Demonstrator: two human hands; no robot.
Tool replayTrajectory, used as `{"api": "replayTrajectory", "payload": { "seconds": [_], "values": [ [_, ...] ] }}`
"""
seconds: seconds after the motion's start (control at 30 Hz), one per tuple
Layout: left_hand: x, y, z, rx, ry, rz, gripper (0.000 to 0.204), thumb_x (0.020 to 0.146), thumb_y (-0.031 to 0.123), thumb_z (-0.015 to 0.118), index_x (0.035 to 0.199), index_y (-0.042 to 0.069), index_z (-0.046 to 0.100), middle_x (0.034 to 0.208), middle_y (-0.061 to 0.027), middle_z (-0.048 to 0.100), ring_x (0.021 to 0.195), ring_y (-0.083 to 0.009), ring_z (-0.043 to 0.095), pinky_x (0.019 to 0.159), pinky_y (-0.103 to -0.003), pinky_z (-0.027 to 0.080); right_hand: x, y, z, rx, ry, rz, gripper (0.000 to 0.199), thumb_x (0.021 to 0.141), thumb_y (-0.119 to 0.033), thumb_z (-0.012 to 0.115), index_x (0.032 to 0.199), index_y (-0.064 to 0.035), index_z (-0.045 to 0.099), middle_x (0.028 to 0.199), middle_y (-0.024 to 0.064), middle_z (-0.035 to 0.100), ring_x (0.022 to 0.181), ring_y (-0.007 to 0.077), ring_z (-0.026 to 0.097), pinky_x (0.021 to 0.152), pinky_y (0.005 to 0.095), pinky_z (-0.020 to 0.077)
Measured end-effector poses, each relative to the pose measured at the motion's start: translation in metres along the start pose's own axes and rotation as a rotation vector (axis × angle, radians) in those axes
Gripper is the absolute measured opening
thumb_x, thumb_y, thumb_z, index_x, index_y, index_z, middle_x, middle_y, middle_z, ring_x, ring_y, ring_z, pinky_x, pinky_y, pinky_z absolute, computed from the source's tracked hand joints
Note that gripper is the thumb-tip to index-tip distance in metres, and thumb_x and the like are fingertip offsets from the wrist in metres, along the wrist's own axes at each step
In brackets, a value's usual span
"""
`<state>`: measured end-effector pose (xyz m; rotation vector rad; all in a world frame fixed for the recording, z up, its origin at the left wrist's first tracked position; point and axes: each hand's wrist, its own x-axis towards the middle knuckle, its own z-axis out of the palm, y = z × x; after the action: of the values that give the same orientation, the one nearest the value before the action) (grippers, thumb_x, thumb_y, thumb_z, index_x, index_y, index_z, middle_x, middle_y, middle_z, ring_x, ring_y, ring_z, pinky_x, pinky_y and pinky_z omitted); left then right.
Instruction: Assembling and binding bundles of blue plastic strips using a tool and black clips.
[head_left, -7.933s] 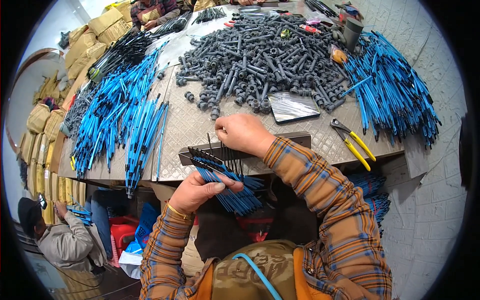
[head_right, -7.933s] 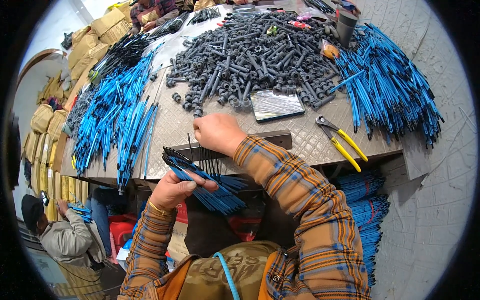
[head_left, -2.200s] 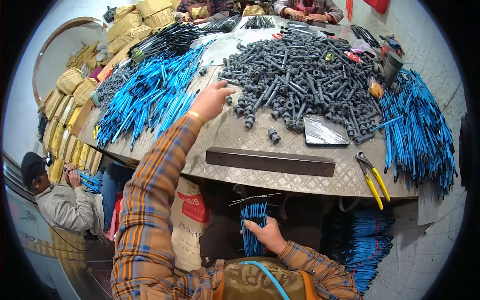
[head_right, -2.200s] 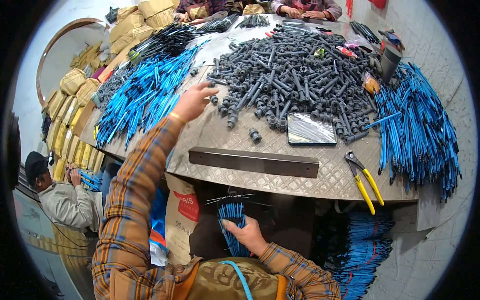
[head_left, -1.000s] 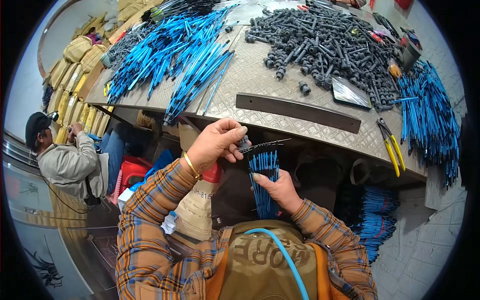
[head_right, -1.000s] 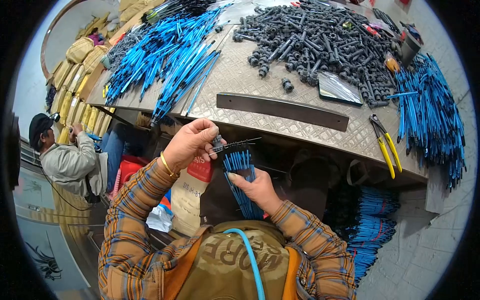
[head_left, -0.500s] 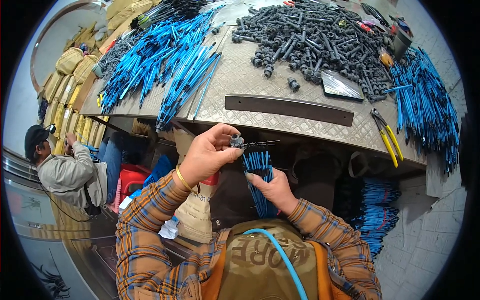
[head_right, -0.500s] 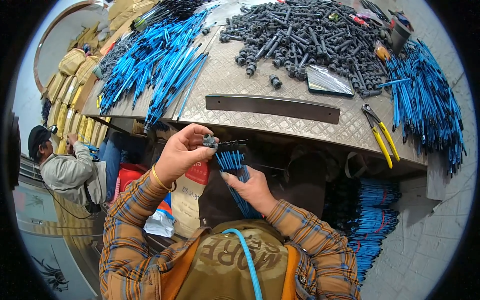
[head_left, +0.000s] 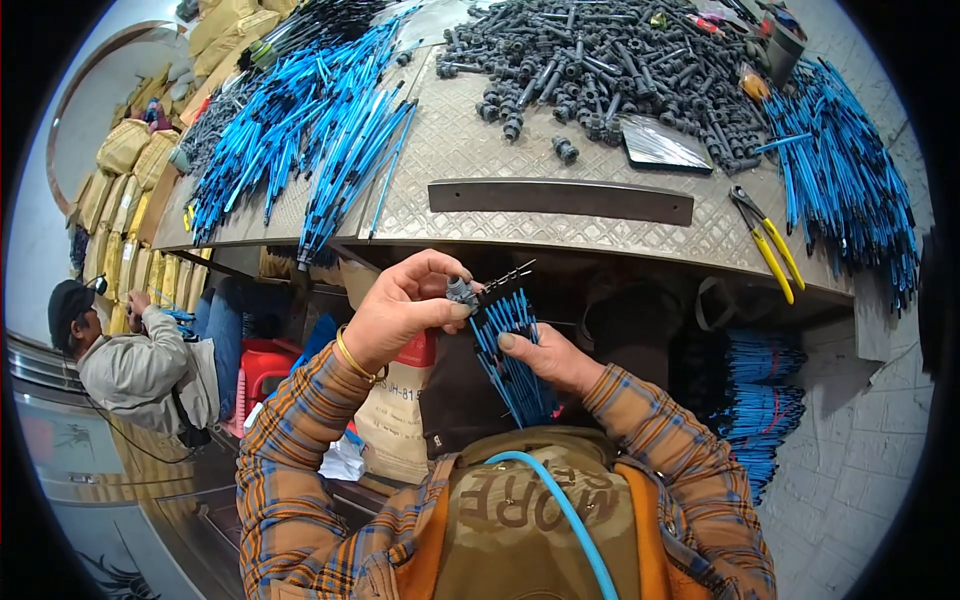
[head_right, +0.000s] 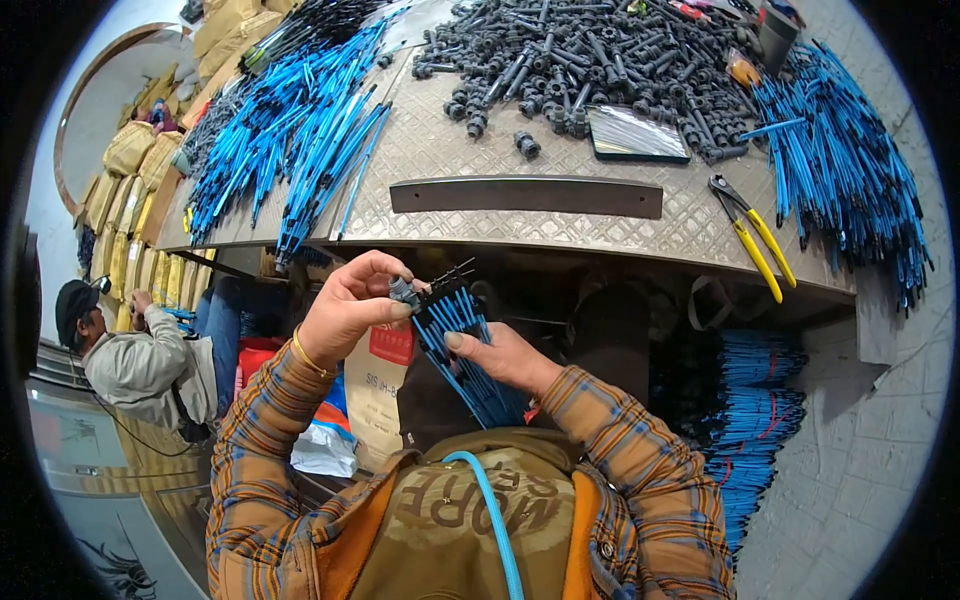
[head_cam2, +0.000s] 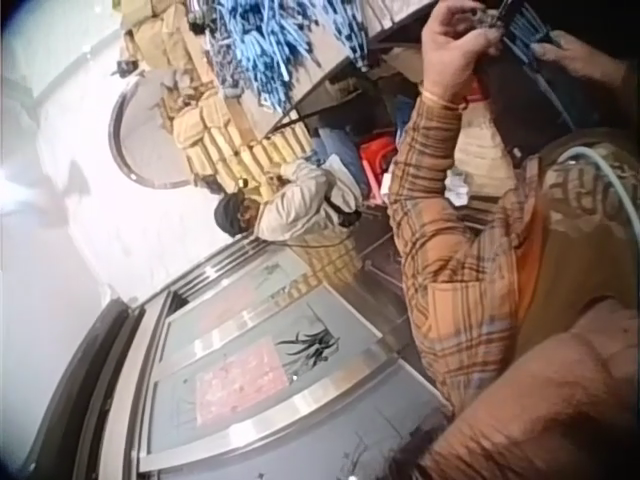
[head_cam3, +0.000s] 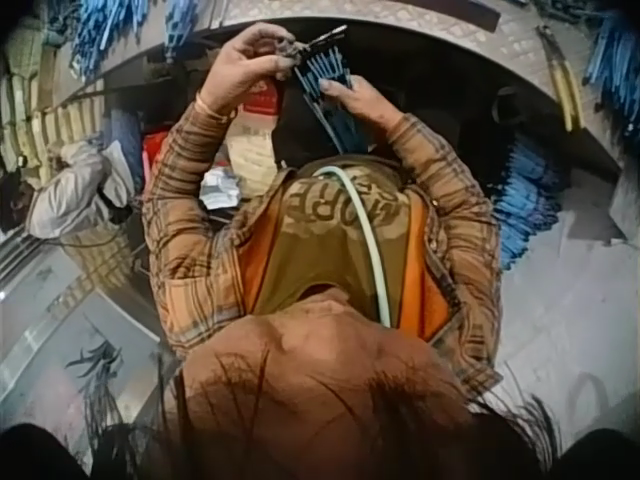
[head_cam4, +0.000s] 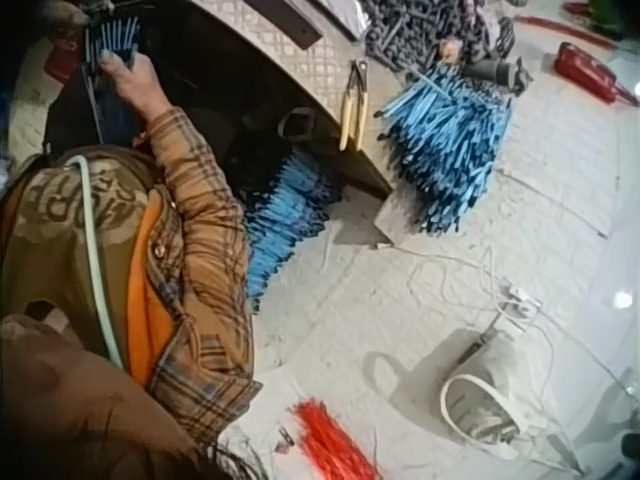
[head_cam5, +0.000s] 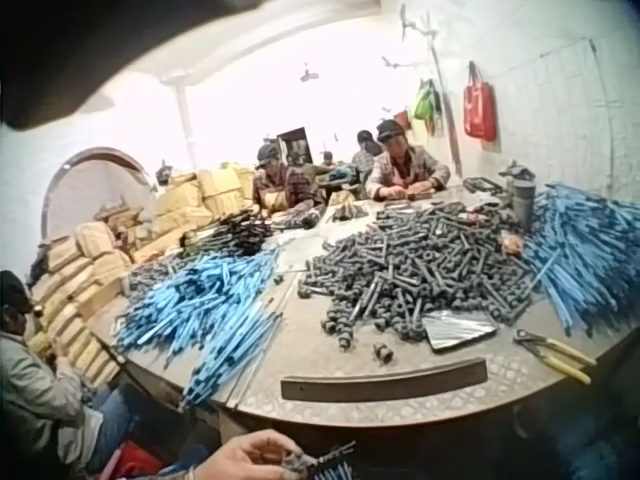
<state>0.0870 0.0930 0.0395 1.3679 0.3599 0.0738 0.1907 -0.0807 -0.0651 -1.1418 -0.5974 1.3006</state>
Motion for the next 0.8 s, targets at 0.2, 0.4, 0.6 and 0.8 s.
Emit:
{"api": "replayTrajectory", "payload": {
  "seconds": [0.2,0.4,0.6,0.8],
  "values": [
    [-0.004,-0.001,0.003,-0.011,0.034,-0.016,0.033,0.073,-0.007,0.064,0.102,0.005,0.054,0.102,-0.0144,0.063,0.086,-0.0154,0.061,0.075,-0.024,0.049,-0.004,0.001,0.003,-0.087,0.014,0.009,0.043,0.084,-0.048,0.057,0.079,-0.0054,0.060,0.069,0.0024,0.058,0.062,0.0111,0.052,0.062,0.0223,0.0432],
    [-0.008,-0.016,0.017,0.258,0.185,0.213,0.033,0.076,-0.004,0.065,0.107,0.003,0.056,0.099,-0.0080,0.062,0.081,-0.0118,0.057,0.070,-0.021,0.048,-0.009,0.001,0.009,-0.201,0.136,-0.045,0.043,0.085,-0.047,0.055,0.079,-0.0051,0.059,0.069,0.0024,0.058,0.063,0.0120,0.051,0.062,0.0233,0.0426],
    [-0.006,-0.025,0.021,0.269,0.203,0.309,0.038,0.074,-0.004,0.066,0.110,0.003,0.056,0.095,-0.0058,0.062,0.081,-0.0102,0.056,0.072,-0.019,0.046,-0.014,-0.005,0.013,-0.225,0.136,-0.043,0.042,0.086,-0.046,0.054,0.079,-0.0047,0.059,0.070,0.0027,0.058,0.063,0.0115,0.051,0.062,0.0233,0.0417],
    [0.002,-0.021,0.016,0.107,0.134,0.163,0.039,0.070,-0.006,0.066,0.107,0.003,0.058,0.091,-0.0051,0.062,0.082,-0.0111,0.056,0.076,-0.022,0.046,-0.015,-0.006,0.011,-0.160,0.098,-0.027,0.045,0.086,-0.050,0.053,0.083,-0.0049,0.060,0.071,0.0018,0.057,0.065,0.0111,0.050,0.063,0.0231,0.0407]
  ]
}}
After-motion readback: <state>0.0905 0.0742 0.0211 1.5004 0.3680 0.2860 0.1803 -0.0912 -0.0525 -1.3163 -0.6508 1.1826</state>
